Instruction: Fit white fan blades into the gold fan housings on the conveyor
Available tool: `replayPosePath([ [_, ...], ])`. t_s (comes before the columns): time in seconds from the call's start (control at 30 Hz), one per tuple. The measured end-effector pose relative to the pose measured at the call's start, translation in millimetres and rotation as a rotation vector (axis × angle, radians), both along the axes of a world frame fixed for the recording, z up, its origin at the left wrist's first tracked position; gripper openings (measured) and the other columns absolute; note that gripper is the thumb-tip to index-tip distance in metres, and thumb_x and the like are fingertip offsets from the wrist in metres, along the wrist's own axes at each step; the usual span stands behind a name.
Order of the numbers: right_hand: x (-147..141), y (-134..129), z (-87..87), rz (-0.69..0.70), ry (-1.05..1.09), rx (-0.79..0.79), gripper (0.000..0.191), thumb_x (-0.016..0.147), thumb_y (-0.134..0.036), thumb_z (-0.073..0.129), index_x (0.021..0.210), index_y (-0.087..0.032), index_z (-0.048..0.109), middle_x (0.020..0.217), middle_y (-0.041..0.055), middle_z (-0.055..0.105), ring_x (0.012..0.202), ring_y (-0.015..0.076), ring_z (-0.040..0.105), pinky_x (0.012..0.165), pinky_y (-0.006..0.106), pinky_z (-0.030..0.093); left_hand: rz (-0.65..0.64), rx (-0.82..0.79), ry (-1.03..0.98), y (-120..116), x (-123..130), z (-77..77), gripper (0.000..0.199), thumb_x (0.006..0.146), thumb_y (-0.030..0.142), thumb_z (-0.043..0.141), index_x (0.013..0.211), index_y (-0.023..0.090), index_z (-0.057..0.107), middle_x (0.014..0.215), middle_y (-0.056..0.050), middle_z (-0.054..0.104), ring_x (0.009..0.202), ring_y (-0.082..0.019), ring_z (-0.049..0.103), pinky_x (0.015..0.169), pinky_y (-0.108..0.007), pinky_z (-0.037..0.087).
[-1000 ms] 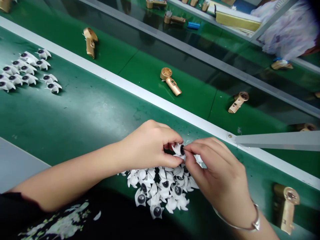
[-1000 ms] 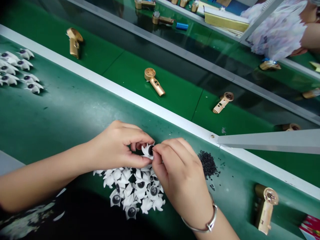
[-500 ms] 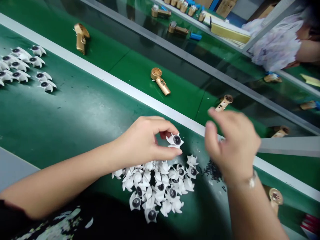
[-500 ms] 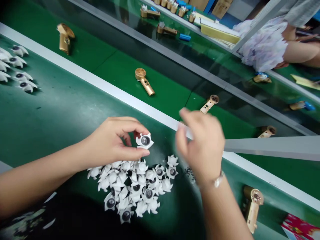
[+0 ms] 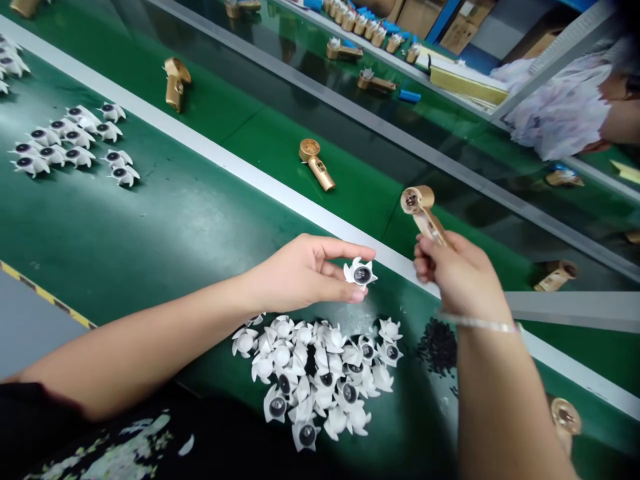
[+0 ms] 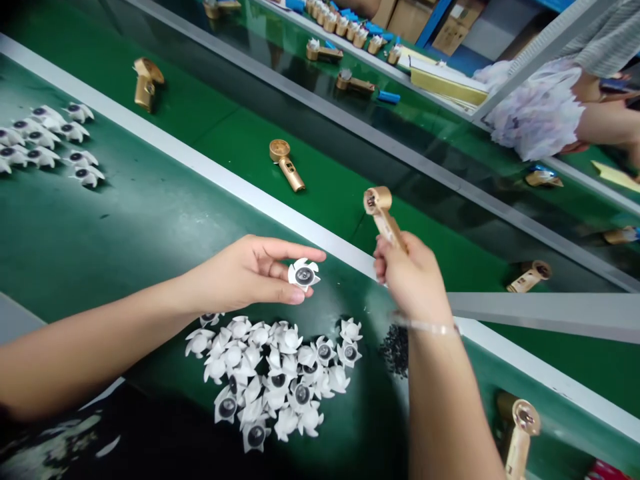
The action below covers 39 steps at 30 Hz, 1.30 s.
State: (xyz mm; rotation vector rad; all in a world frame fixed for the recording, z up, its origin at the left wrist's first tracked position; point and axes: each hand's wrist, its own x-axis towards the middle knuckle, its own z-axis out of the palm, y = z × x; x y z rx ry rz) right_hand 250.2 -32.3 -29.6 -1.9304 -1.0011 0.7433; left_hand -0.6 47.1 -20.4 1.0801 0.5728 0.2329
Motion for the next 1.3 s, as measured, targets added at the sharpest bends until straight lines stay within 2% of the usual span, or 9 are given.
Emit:
replayPosePath([
  [0.13, -64, -56, 17.9, 0.05, 0.221, 0.016, 0.027, 0.093, -0.043, 0.058, 0.114, -0.026, 0.062, 0.071, -0.0034, 0.052, 0.053, 0.0096, 0.048, 0.047, 0.024, 0.04, 0.081, 0.018, -0.028, -2, 1, 2.3, 0.054, 0.076, 0.025, 0.08, 0.128, 0.025, 0.065, 0.085, 0.0, 0.077, 0.081, -0.015, 0.073, 0.09, -0.032, 0.056],
  [0.2, -81, -73, 23.4, 0.06, 0.273, 0.02, 0.029, 0.095, -0.041, 0.057, 0.12, -0.027, 0.061, 0.072, -0.0031, 0.051, 0.056, 0.0099, 0.046, 0.05, 0.024, 0.039, 0.096, 0.062, -0.051, -3, 1, 3.9, 0.045, 0.077, 0.026, 0.08, 0.12, 0.023, 0.071, 0.095, -0.001, 0.078, 0.085, -0.013, 0.072, 0.089, -0.027, 0.055],
  [0.27, -87, -82, 25.7, 0.087, 0.215, -0.001, 0.029, 0.096, -0.04, 0.055, 0.122, -0.028, 0.061, 0.073, -0.0025, 0.051, 0.06, 0.0108, 0.045, 0.053, 0.025, 0.039, 0.086, 0.086, -0.048, -3, 1, 6.0, 0.036, 0.076, 0.027, 0.081, 0.111, 0.022, 0.075, 0.102, -0.002, 0.078, 0.088, -0.012, 0.072, 0.089, -0.024, 0.055],
  [0.43, -83, -83, 27.4, 0.189, -0.033, -0.094, 0.023, 0.097, -0.039, 0.053, 0.115, -0.028, 0.062, 0.067, -0.0038, 0.05, 0.057, 0.0109, 0.042, 0.049, 0.023, 0.035, 0.085, 0.165, 0.107, -1, 0, 10.4, 0.036, 0.071, 0.031, 0.083, 0.105, 0.02, 0.077, 0.086, -0.002, 0.078, 0.078, -0.014, 0.071, 0.079, -0.025, 0.055],
  [0.63, -75, -79, 34.7, 0.369, -0.217, -0.1, 0.027, 0.097, -0.033, 0.052, 0.123, -0.029, 0.059, 0.068, -0.0039, 0.053, 0.054, 0.011, 0.044, 0.047, 0.023, 0.037, 0.04, 0.25, 0.177, 1, -4, 8.9, 0.028, 0.071, 0.035, 0.08, 0.094, 0.019, 0.079, 0.079, -0.003, 0.074, 0.069, -0.014, 0.067, 0.068, -0.028, 0.052],
  [0.77, -70, -74, 37.5, 0.476, -0.344, -0.094, 0.029, 0.096, -0.031, 0.05, 0.124, -0.028, 0.058, 0.067, -0.0031, 0.055, 0.052, 0.0122, 0.044, 0.046, 0.024, 0.037, 0.005, 0.312, 0.218, 4, -6, 4.5, 0.03, 0.069, 0.041, 0.08, 0.089, 0.019, 0.079, 0.073, -0.002, 0.071, 0.061, -0.015, 0.061, 0.06, -0.03, 0.048],
  [0.9, -67, -72, 33.8, 0.485, -0.336, -0.136, 0.028, 0.096, -0.035, 0.05, 0.122, -0.028, 0.059, 0.063, -0.0036, 0.049, 0.051, 0.0126, 0.041, 0.045, 0.025, 0.035, 0.016, 0.365, 0.244, 5, -7, 3.0, 0.025, 0.069, 0.041, 0.08, 0.08, 0.018, 0.078, 0.068, -0.001, 0.066, 0.056, -0.013, 0.056, 0.055, -0.029, 0.043],
  [1.1, -68, -74, 24.7, 0.383, -0.166, -0.231, 0.025, 0.096, -0.043, 0.052, 0.115, -0.029, 0.06, 0.062, -0.0045, 0.045, 0.053, 0.0121, 0.04, 0.044, 0.023, 0.034, 0.061, 0.401, 0.235, 2, -8, 7.7, 0.022, 0.068, 0.038, 0.08, 0.074, 0.017, 0.076, 0.065, -0.002, 0.064, 0.056, -0.014, 0.056, 0.055, -0.03, 0.043],
  [1.3, -63, -75, 25.0, 0.512, -0.374, -0.106, 0.028, 0.096, -0.034, 0.052, 0.123, -0.028, 0.058, 0.065, -0.0031, 0.05, 0.052, 0.013, 0.043, 0.046, 0.025, 0.037, -0.018, 0.288, 0.23, 8, -9, 8.9, 0.026, 0.067, 0.041, 0.081, 0.073, 0.017, 0.077, 0.064, -0.002, 0.066, 0.058, -0.013, 0.056, 0.056, -0.029, 0.042],
])
